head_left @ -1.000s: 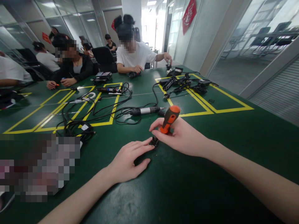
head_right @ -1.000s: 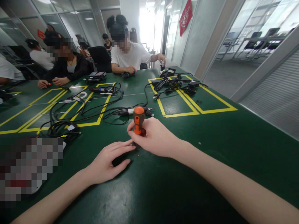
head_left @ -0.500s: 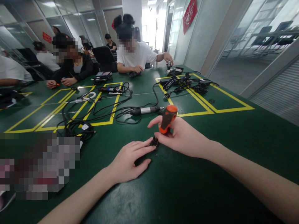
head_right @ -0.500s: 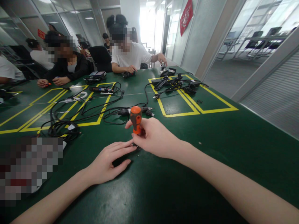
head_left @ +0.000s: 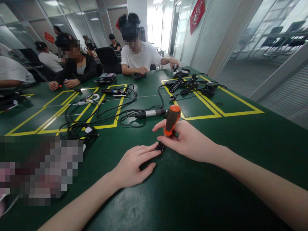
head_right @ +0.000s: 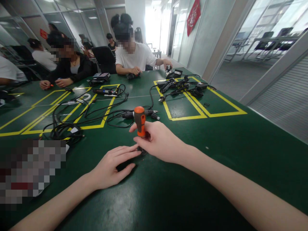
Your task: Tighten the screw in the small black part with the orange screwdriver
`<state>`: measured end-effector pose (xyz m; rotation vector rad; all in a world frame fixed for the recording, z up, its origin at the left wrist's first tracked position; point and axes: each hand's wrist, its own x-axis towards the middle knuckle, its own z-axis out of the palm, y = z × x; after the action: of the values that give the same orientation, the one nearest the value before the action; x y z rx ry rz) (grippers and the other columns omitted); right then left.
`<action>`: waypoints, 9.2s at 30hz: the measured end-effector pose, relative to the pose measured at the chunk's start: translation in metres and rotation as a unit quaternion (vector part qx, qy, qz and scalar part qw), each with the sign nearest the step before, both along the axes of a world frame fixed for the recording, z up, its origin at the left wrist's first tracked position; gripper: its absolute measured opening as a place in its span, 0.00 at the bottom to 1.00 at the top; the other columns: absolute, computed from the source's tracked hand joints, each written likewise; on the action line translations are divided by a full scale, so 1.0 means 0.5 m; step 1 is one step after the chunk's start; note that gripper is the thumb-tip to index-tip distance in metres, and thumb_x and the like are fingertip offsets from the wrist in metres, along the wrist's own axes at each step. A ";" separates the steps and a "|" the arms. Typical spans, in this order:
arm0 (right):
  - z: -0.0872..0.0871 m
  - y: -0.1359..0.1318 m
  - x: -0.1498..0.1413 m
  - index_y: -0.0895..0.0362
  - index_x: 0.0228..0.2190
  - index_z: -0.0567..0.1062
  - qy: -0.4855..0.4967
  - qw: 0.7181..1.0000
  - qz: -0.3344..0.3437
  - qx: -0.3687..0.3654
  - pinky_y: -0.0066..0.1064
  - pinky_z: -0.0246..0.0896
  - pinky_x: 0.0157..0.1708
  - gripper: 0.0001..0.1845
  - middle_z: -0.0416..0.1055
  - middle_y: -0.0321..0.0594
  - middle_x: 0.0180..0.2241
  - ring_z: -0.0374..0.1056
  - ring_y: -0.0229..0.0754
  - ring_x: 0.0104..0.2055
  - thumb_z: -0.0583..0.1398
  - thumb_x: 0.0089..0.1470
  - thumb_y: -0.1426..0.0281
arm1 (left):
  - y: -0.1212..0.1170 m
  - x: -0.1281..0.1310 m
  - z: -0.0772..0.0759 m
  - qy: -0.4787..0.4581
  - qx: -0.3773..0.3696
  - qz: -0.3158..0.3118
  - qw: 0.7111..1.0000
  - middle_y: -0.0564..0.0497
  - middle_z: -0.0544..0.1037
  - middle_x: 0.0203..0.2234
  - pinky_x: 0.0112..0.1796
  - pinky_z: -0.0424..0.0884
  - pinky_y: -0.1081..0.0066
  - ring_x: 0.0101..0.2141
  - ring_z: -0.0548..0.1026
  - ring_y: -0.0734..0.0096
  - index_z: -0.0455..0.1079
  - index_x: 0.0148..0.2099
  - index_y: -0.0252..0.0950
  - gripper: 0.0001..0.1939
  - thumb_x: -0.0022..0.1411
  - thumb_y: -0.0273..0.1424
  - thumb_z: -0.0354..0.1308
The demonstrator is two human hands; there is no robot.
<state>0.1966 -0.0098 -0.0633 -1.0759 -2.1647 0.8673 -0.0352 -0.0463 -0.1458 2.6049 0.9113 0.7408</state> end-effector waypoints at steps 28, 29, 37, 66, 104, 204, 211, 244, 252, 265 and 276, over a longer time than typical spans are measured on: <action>0.000 -0.005 -0.006 0.58 0.45 0.74 0.002 1.000 0.008 -0.020 0.27 0.55 0.27 0.15 0.63 0.27 0.22 0.59 0.34 0.22 0.59 0.55 0.77 | 0.001 -0.001 -0.002 0.003 -0.004 0.004 1.000 0.43 0.78 0.61 0.57 0.77 0.56 0.56 0.80 0.58 0.72 0.63 0.42 0.21 0.70 0.28 0.57; 0.000 -0.005 -0.006 0.58 0.44 0.75 0.003 1.000 0.007 -0.020 0.27 0.55 0.27 0.15 0.63 0.27 0.22 0.59 0.34 0.22 0.59 0.54 0.78 | 0.001 -0.001 -0.002 0.006 -0.004 0.005 1.000 0.43 0.78 0.60 0.57 0.77 0.56 0.56 0.80 0.58 0.72 0.63 0.41 0.21 0.70 0.29 0.57; -0.003 0.000 -0.007 0.58 0.34 0.75 0.012 1.000 0.006 -0.001 0.28 0.56 0.28 0.08 0.70 0.34 0.25 0.64 0.36 0.25 0.58 0.62 0.68 | 0.001 -0.001 -0.001 -0.002 -0.002 0.007 1.000 0.42 0.77 0.61 0.56 0.77 0.57 0.57 0.80 0.58 0.72 0.62 0.41 0.20 0.70 0.29 0.57; 0.022 0.052 0.035 0.56 0.23 0.68 -0.300 0.948 -0.064 -0.085 0.30 0.51 0.24 0.18 0.66 0.34 0.21 0.61 0.37 0.22 0.62 0.63 0.62 | 0.024 0.040 -0.001 -0.078 -0.208 0.081 0.972 0.43 0.78 0.56 0.59 0.65 0.54 0.55 0.74 0.55 0.61 0.71 0.42 0.31 0.68 0.34 0.62; -0.045 0.011 -0.017 0.60 0.48 0.76 -0.063 0.995 0.070 0.043 0.34 0.66 0.40 0.17 0.79 0.44 0.43 0.73 0.42 0.39 0.66 0.60 0.66 | 0.039 -0.002 0.018 -0.343 -0.545 0.012 0.765 0.53 0.75 0.23 0.26 0.63 0.74 0.23 0.71 0.75 0.74 0.37 0.31 0.18 0.54 0.40 0.71; -0.077 0.047 -0.015 0.58 0.44 0.76 -0.034 0.999 0.035 0.016 0.29 0.63 0.34 0.12 0.76 0.36 0.33 0.70 0.38 0.32 0.61 0.56 0.75 | 0.032 0.012 0.010 -0.249 -0.286 0.192 0.905 0.53 0.81 0.34 0.36 0.67 0.71 0.34 0.77 0.68 0.69 0.43 0.38 0.17 0.55 0.35 0.70; -0.061 0.069 0.004 0.58 0.46 0.75 -0.287 0.955 -0.069 -0.002 0.31 0.51 0.29 0.17 0.75 0.38 0.31 0.68 0.43 0.32 0.65 0.59 0.62 | 0.064 -0.007 0.005 -0.324 -0.288 0.294 0.852 0.46 0.85 0.43 0.33 0.68 0.71 0.28 0.76 0.72 0.66 0.45 0.38 0.24 0.51 0.39 0.73; -0.076 0.077 0.012 0.65 0.43 0.79 -0.154 0.940 0.213 -0.215 0.25 0.56 0.25 0.14 0.71 0.32 0.24 0.64 0.35 0.25 0.60 0.55 0.74 | 0.058 -0.015 0.007 -0.126 -0.242 0.191 0.943 0.49 0.83 0.41 0.40 0.68 0.67 0.36 0.73 0.67 0.74 0.59 0.38 0.27 0.57 0.36 0.69; -0.036 0.073 0.023 0.62 0.45 0.78 0.050 0.965 0.200 -0.164 0.26 0.63 0.30 0.16 0.73 0.34 0.28 0.66 0.34 0.28 0.65 0.58 0.66 | 0.092 0.021 0.004 -0.151 -0.243 0.178 0.941 0.49 0.83 0.39 0.38 0.69 0.68 0.36 0.76 0.65 0.77 0.53 0.36 0.22 0.57 0.36 0.70; -0.012 0.037 0.013 0.54 0.52 0.74 0.244 0.962 -0.042 0.112 0.34 0.76 0.38 0.21 0.77 0.41 0.44 0.76 0.41 0.40 0.66 0.62 0.59 | 0.112 0.044 0.016 -0.120 -0.273 0.092 0.950 0.53 0.76 0.27 0.32 0.65 0.72 0.28 0.69 0.72 0.81 0.49 0.33 0.17 0.58 0.34 0.65; -0.010 0.021 0.003 0.56 0.53 0.74 0.222 0.966 -0.025 0.132 0.32 0.76 0.38 0.19 0.78 0.39 0.41 0.75 0.40 0.39 0.64 0.60 0.67 | 0.109 0.045 0.019 -0.141 -0.311 0.048 0.939 0.53 0.78 0.25 0.29 0.65 0.74 0.25 0.69 0.75 0.81 0.44 0.32 0.15 0.55 0.31 0.63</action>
<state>0.1981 0.0009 -0.0684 -0.7177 -1.8052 0.6922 -0.0126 0.0083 -0.1362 1.8637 0.9891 0.6851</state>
